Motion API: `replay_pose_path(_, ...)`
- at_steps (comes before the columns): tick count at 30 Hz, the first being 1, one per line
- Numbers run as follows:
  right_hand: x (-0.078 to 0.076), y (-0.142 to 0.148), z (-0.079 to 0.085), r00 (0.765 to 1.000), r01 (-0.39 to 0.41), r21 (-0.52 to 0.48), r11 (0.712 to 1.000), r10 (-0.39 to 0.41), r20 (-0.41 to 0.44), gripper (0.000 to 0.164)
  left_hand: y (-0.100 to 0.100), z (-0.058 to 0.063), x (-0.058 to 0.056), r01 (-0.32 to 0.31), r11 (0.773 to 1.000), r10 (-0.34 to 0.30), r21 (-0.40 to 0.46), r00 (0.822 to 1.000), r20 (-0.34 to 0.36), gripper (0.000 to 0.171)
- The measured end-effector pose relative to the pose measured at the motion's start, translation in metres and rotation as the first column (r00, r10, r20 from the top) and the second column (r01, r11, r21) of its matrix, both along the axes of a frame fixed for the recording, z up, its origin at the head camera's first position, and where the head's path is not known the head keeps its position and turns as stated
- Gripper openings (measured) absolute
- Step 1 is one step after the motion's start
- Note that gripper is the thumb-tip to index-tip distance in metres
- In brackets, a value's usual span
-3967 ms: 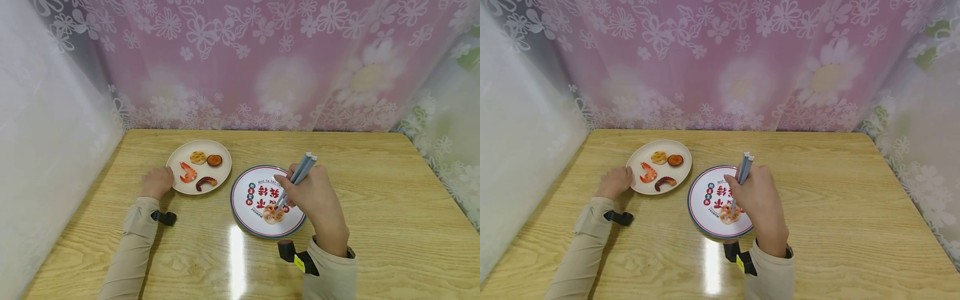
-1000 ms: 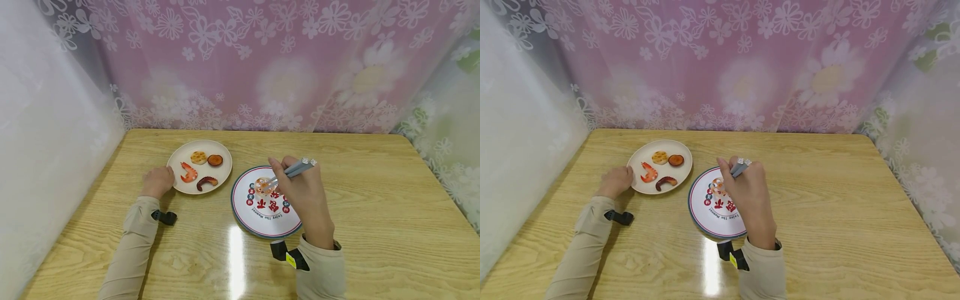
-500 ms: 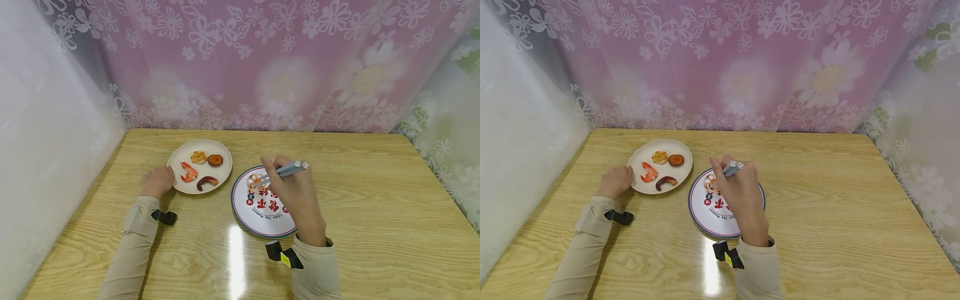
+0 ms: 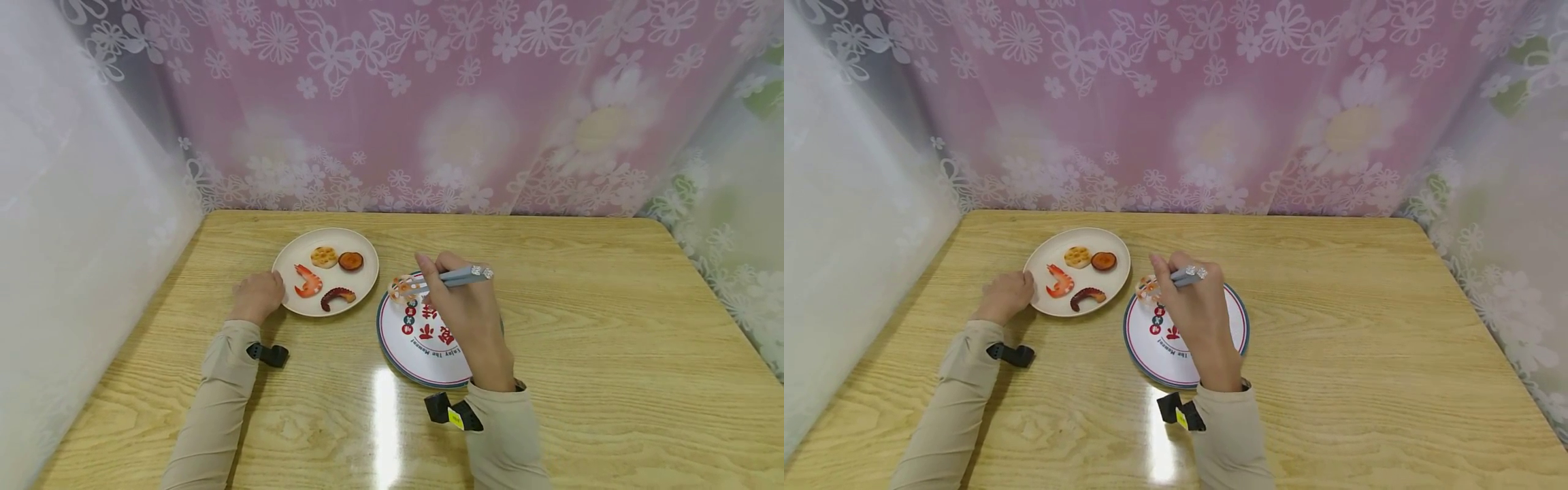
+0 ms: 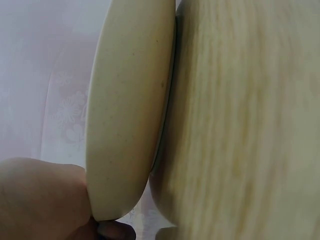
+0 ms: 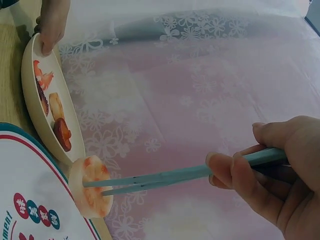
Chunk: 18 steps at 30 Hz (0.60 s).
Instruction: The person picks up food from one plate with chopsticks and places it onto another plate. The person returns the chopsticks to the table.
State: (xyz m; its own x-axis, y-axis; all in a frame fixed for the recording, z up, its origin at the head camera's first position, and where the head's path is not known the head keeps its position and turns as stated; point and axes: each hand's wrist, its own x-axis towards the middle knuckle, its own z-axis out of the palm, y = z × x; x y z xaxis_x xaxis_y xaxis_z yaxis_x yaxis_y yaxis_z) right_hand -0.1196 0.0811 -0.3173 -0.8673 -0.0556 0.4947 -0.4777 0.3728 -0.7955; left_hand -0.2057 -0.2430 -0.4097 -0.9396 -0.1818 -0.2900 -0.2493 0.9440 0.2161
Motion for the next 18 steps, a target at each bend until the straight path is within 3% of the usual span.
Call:
replay_pose_path(8, -0.001, -0.008, -0.002, 0.996, 0.016, -0.011, 1.000, -0.015, 0.083, 0.041, 0.001, 0.001, 0.001, 0.000, 1.000, 0.000, -0.005, 1.000, -0.003, 0.059)
replay_pose_path(18, -0.004, -0.023, -0.010, 0.999, 0.044, -0.073, 0.996, -0.044, 0.009, 0.035, 0.000, 0.002, 0.002, 0.018, 1.000, -0.018, -0.004, 1.000, -0.014, 0.059)
